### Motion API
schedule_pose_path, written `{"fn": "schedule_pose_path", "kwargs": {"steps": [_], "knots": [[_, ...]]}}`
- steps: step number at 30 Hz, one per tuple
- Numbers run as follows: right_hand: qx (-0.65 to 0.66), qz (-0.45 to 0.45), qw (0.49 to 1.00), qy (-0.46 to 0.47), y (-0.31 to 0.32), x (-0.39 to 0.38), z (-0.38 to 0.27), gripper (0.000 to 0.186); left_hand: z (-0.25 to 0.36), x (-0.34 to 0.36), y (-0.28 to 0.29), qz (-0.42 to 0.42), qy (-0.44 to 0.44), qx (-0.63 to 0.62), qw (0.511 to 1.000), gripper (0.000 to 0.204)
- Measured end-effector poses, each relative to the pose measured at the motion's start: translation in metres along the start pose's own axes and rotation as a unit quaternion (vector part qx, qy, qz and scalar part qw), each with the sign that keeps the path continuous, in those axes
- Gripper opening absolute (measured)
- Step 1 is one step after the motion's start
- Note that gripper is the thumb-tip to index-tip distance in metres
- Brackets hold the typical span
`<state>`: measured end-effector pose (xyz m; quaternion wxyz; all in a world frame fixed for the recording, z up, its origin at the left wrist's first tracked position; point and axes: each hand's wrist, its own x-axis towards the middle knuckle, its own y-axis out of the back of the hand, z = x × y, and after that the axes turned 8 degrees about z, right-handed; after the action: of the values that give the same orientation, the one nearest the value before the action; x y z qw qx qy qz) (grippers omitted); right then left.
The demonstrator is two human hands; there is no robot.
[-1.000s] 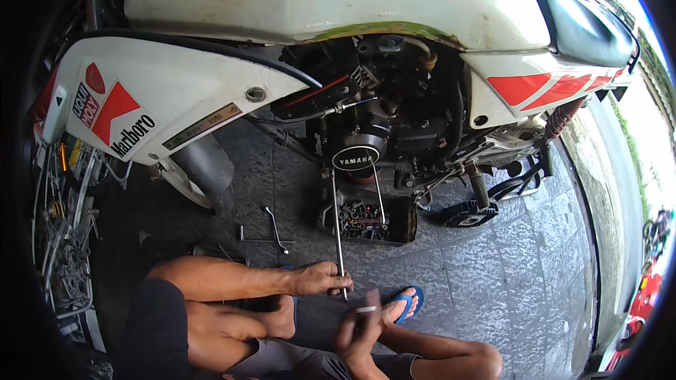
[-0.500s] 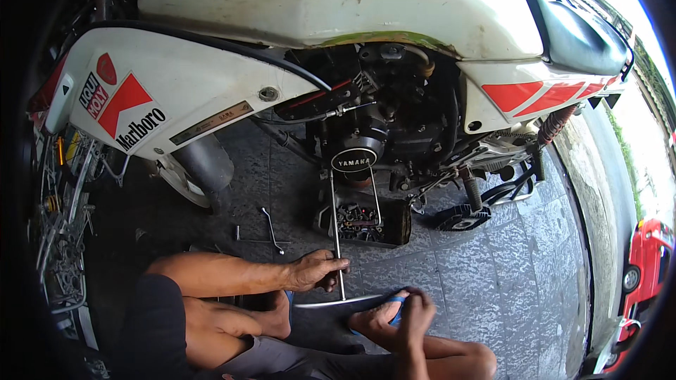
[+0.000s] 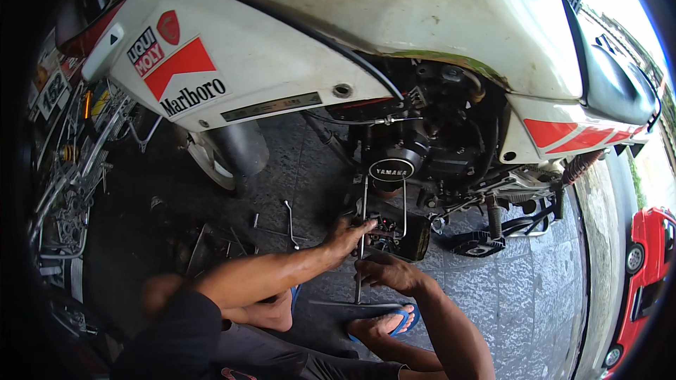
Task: The person installs a cylinder block onto a motorcycle engine, tightens its fasteners using a wrench, selects tools from a metal tray, and tightens bolts on the engine casing using wrenches.
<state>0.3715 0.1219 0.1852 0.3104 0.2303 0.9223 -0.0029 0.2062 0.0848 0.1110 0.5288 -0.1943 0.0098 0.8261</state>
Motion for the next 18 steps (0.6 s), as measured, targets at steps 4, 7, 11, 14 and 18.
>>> {"fn": "schedule_pose_path", "kwargs": {"steps": [4, 7, 11, 14, 18], "knots": [[0.177, -0.081, 0.978, -0.079, -0.012, 0.007, 0.002, 0.040, -0.003, -0.003, -0.007, 0.062, -0.008, -0.108, 0.992, 0.025], [0.211, -0.061, 0.975, -0.046, -0.013, 0.005, 0.000, 0.035, 0.003, -0.002, -0.007, 0.062, -0.013, -0.153, 0.986, 0.030], [0.078, 0.022, 0.996, -0.029, -0.010, 0.003, -0.003, 0.033, 0.025, 0.024, -0.010, 0.070, 0.024, -0.097, 0.993, 0.033], [-0.050, 0.066, 0.996, -0.043, -0.021, 0.007, -0.017, 0.034, 0.020, 0.053, -0.011, 0.118, -0.045, -0.072, 0.989, 0.031], [-0.116, 0.060, 0.991, -0.031, -0.026, 0.009, -0.026, 0.038, 0.012, 0.080, -0.015, 0.149, -0.037, -0.151, 0.977, 0.023]]}}
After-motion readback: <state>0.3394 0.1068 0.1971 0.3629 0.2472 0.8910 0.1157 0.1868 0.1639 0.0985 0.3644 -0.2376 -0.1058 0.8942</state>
